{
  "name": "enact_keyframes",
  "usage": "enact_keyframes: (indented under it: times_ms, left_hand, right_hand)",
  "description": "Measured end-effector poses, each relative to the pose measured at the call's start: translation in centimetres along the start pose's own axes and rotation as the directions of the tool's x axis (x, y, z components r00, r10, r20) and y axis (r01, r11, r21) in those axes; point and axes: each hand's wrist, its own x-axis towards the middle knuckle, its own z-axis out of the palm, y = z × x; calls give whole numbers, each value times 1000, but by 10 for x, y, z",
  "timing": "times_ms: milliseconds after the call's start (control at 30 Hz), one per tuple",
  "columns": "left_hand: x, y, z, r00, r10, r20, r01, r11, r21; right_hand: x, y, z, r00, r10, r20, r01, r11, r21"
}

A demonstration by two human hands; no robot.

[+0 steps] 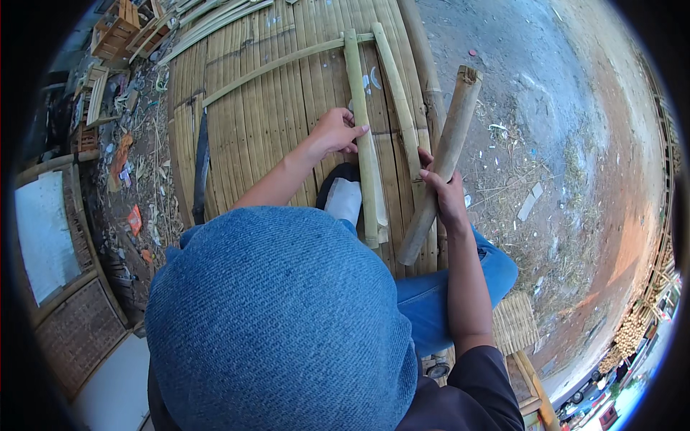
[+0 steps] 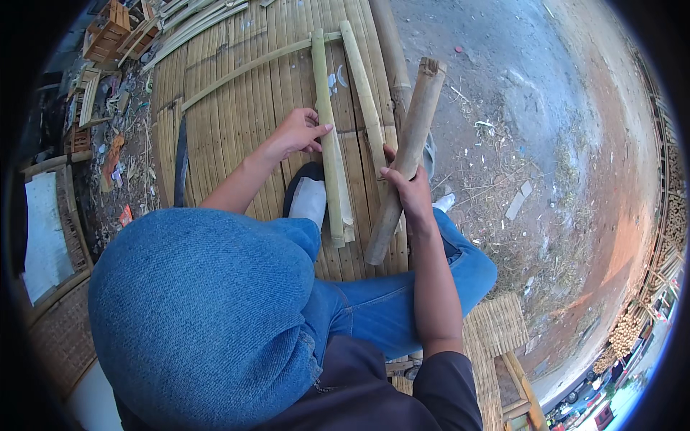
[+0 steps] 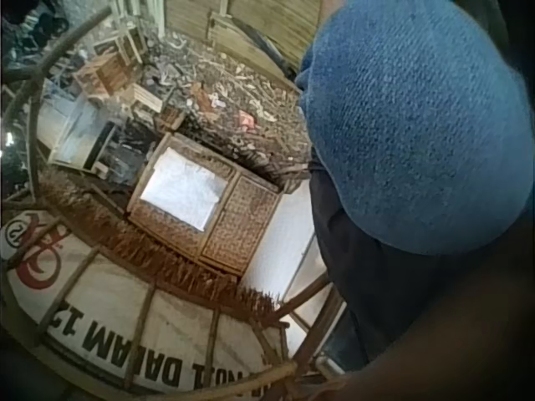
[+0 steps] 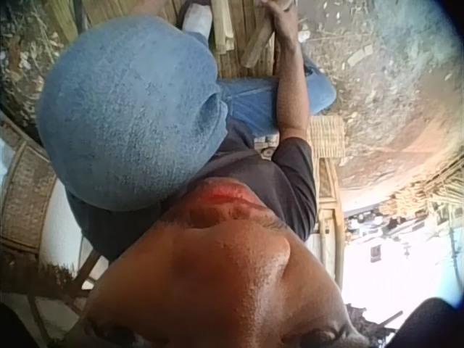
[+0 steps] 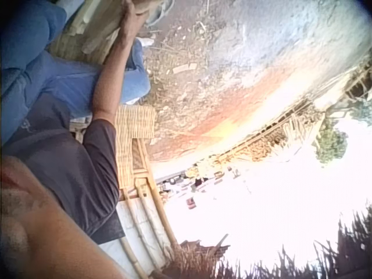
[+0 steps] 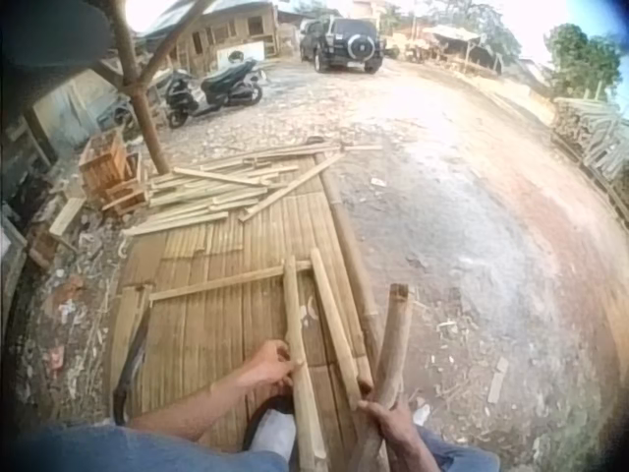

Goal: The person fits thin bamboo strips into a wooden frame and uses a bamboo pole to push the strips into place by hand.

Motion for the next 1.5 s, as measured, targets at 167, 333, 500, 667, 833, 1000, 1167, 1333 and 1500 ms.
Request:
enact_keyframes:
  times_ms: [167,333,500,667,833,1000,1167,1333,1500]
  left_hand:
    - [0,2,-4,999,-17,27,17,1000,8]
    - [4,2,-1,999,-31,39,29,999,40]
    - [5,2,-4,995,-69,72,63,995,82]
    - [3,-1,-6,987,-120,110,124,992,-36]
    - [-4,4,-13,962,-163,217,188,977,-102]
    - [-9,2,-25,918,-115,379,215,949,-232]
    - [-8,-6,-26,904,-147,402,256,938,-234]
    - [-14,-1,-18,925,-157,346,245,943,-227]
    - [-26,6,-12,920,-141,364,236,944,-230]
  right_hand:
    - [-2,-3,5,1000,-1,-6,1,1000,-1]
    - [-1,3,4,999,15,-42,-16,1000,-26]
    - [2,4,3,999,2,-54,-7,995,-95]
    - [1,0,0,999,15,-38,-22,982,-185]
    - [-1,0,3,999,6,-53,-14,989,-151]
    - [-3,-3,4,999,-17,-50,10,991,-132]
    - [-2,-1,6,999,8,-53,-16,988,-156]
    - [0,2,4,999,-33,-41,25,983,-181]
    - [-2,4,9,999,-35,-36,29,986,-164]
